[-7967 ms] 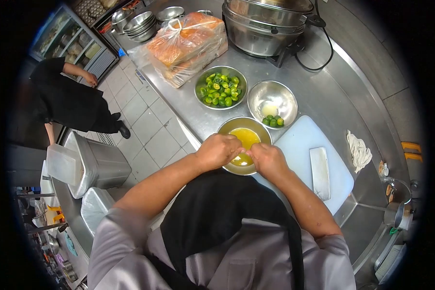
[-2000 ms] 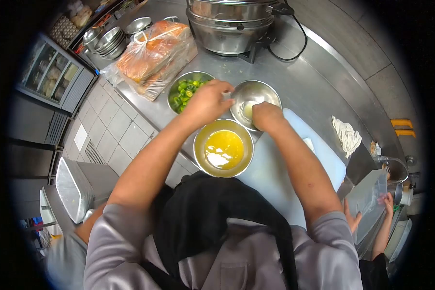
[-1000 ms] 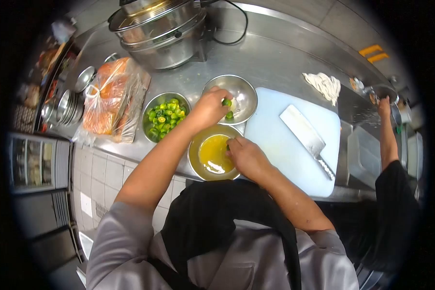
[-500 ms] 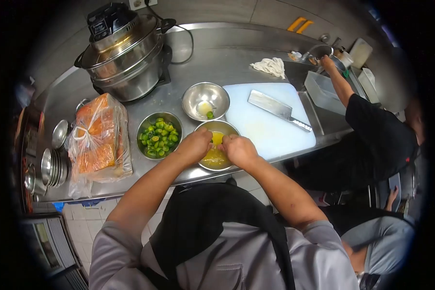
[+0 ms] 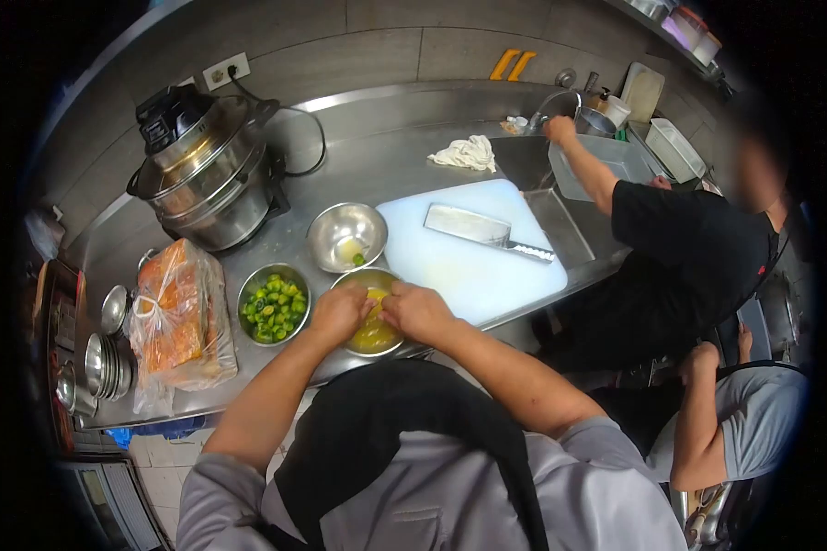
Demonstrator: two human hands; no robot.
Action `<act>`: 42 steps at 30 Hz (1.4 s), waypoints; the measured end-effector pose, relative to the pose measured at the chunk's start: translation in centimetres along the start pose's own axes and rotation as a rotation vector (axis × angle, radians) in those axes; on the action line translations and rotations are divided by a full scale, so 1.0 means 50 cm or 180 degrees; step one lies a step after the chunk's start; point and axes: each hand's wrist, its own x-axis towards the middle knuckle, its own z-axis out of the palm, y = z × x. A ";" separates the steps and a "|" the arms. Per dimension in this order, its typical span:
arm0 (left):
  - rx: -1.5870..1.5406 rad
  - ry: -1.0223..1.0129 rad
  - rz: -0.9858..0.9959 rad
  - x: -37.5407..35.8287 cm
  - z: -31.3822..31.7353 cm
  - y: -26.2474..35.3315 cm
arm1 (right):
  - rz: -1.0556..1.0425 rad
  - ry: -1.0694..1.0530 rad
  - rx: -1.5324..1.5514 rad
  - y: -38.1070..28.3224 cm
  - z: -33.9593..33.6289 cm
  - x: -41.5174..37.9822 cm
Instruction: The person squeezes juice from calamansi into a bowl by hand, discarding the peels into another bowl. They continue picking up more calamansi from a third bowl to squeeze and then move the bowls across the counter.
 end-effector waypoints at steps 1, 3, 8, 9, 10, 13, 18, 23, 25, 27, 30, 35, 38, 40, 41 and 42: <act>-0.0168 0.0106 -0.0049 0.002 0.001 0.001 | -0.0032 0.0023 0.0145 0.005 -0.011 0.004; -0.0251 0.0062 -0.0071 0.006 0.008 0.002 | 0.0104 -0.0225 0.0287 0.015 -0.023 0.014; -0.1432 0.0332 -0.0690 0.001 0.004 0.015 | -0.0157 0.0009 0.1001 0.061 0.015 0.028; -0.1743 0.0269 -0.0931 -0.005 -0.006 0.020 | 0.0081 -0.0061 0.1176 0.062 0.009 0.022; -0.1831 0.0267 -0.0940 -0.012 0.002 0.011 | 0.0077 -0.0083 0.1179 0.060 0.001 0.020; -0.2024 -0.0058 -0.1315 -0.018 -0.028 0.032 | 0.0041 -0.0276 0.1000 0.056 0.000 0.019; -0.0621 0.0257 -0.0169 -0.017 -0.009 -0.005 | 0.0273 -0.0528 0.0171 0.028 0.010 0.023; -0.0383 0.0218 0.0003 -0.011 -0.004 -0.038 | 0.0316 -0.0213 -0.0190 -0.005 0.010 0.038; -0.0408 0.0273 0.0057 -0.006 -0.010 -0.043 | 0.0312 -0.0088 -0.0297 -0.009 0.022 0.044; -0.0472 0.0238 0.0138 -0.002 -0.011 -0.048 | 0.0293 0.0093 -0.0332 -0.014 0.038 0.041; -0.0623 0.0254 0.0285 -0.006 -0.007 -0.056 | 0.0398 0.0430 -0.0407 -0.021 0.069 0.040; -0.1071 0.0424 0.0584 -0.001 0.001 -0.077 | 0.0604 0.0476 -0.0325 -0.058 0.058 0.041; -0.1720 0.0591 0.0757 0.002 -0.011 -0.087 | 0.0884 0.0548 0.0033 -0.086 0.021 0.039; -0.2373 0.0184 0.0042 0.001 -0.027 -0.087 | 0.0971 0.1010 0.0229 -0.103 0.010 0.035; -0.2382 0.0143 0.0093 -0.002 -0.035 -0.086 | 0.1020 0.1044 0.0203 -0.109 0.011 0.028; -0.2877 -0.0068 -0.0234 -0.004 -0.047 -0.086 | 0.1685 0.0859 0.0973 -0.114 0.012 0.025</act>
